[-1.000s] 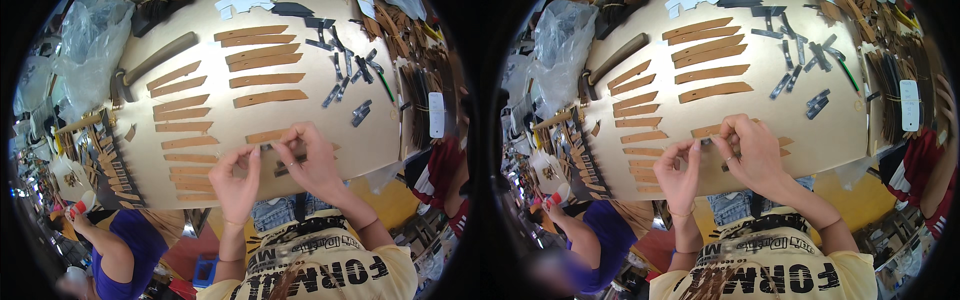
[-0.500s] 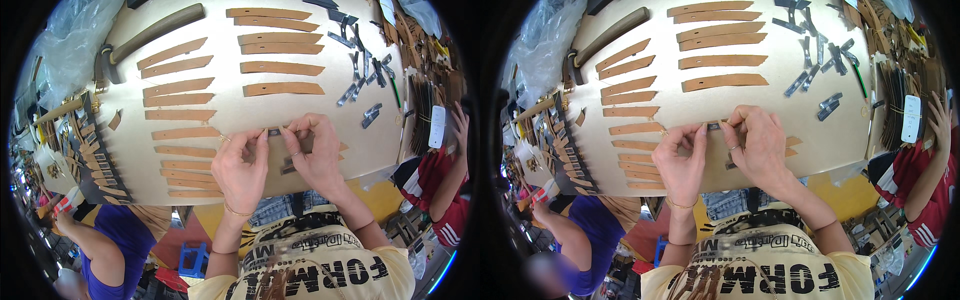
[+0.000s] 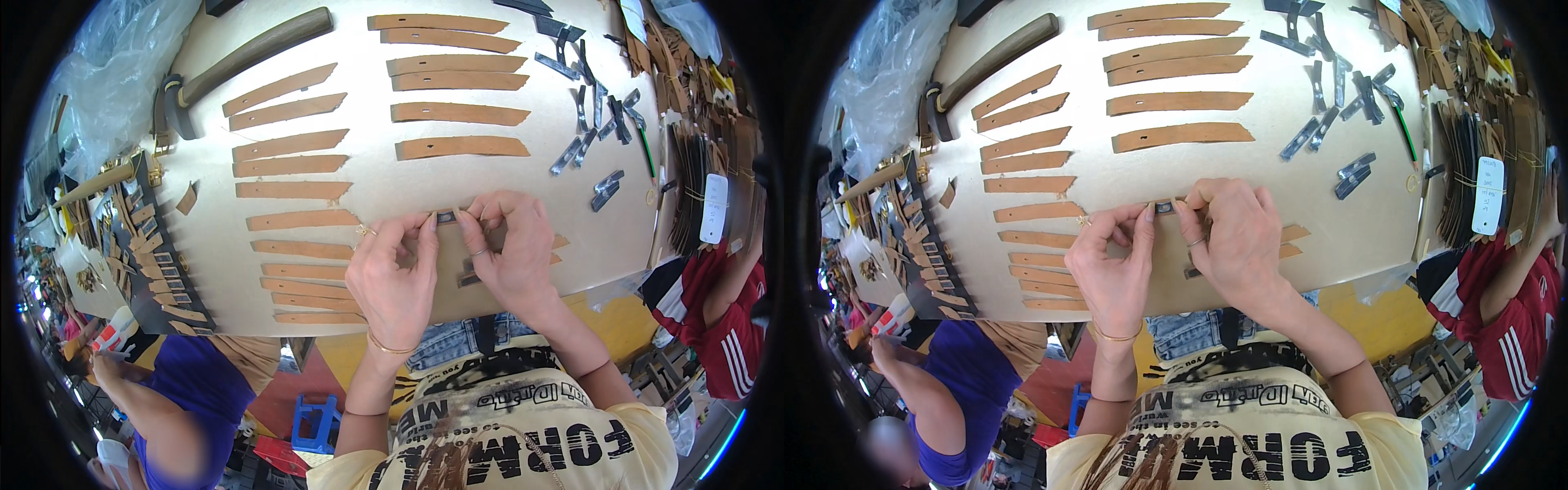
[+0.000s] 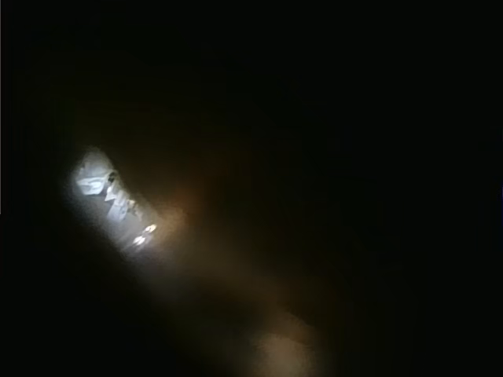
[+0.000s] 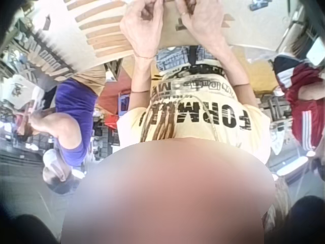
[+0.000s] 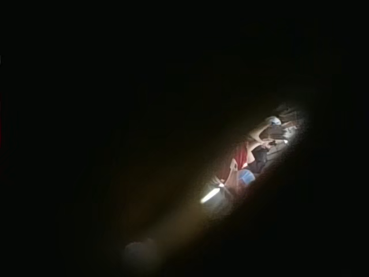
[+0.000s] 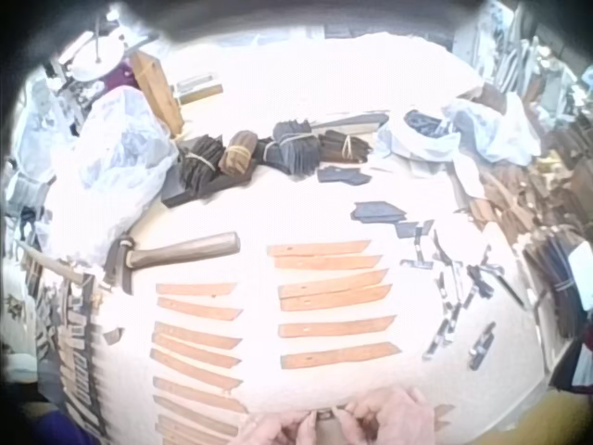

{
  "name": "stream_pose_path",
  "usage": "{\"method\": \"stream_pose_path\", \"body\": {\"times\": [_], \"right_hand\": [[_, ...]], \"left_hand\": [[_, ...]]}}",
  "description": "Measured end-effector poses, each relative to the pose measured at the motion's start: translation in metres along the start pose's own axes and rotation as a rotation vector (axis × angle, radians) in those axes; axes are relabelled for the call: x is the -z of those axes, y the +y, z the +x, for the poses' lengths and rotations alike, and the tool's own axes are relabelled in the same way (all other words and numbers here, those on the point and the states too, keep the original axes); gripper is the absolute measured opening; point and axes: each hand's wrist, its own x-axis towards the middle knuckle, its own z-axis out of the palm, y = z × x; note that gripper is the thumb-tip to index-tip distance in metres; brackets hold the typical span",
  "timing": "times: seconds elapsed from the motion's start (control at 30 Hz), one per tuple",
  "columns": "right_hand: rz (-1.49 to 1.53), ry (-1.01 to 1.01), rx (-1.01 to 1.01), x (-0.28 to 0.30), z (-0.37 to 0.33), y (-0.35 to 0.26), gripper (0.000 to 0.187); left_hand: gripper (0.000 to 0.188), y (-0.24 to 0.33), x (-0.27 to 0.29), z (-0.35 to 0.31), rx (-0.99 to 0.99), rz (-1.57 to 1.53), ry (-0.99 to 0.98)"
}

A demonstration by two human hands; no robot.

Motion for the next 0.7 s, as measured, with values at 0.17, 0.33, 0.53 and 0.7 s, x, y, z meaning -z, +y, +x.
{"method": "stream_pose_path", "body": {"times": [0.17,0.33,0.53,0.7], "right_hand": [[-0.037,0.009,0.015,-0.003,-0.001,-0.003,0.023],[-0.153,-0.079,0.08,0.001,-0.007,0.0,0.023],[-0.406,-0.141,0.157,0.01,-0.019,-0.003,0.03],[-0.552,-0.133,0.113,0.026,-0.028,0.005,0.043]], "left_hand": [[0.012,-0.006,-0.007,-0.007,-0.119,0.076,0.142],[0.043,-0.018,-0.004,-0.027,-0.343,0.449,0.07],[0.043,-0.025,-0.009,-0.032,-0.373,0.516,0.084],[0.049,-0.023,-0.006,-0.029,-0.413,0.519,0.079]]}}
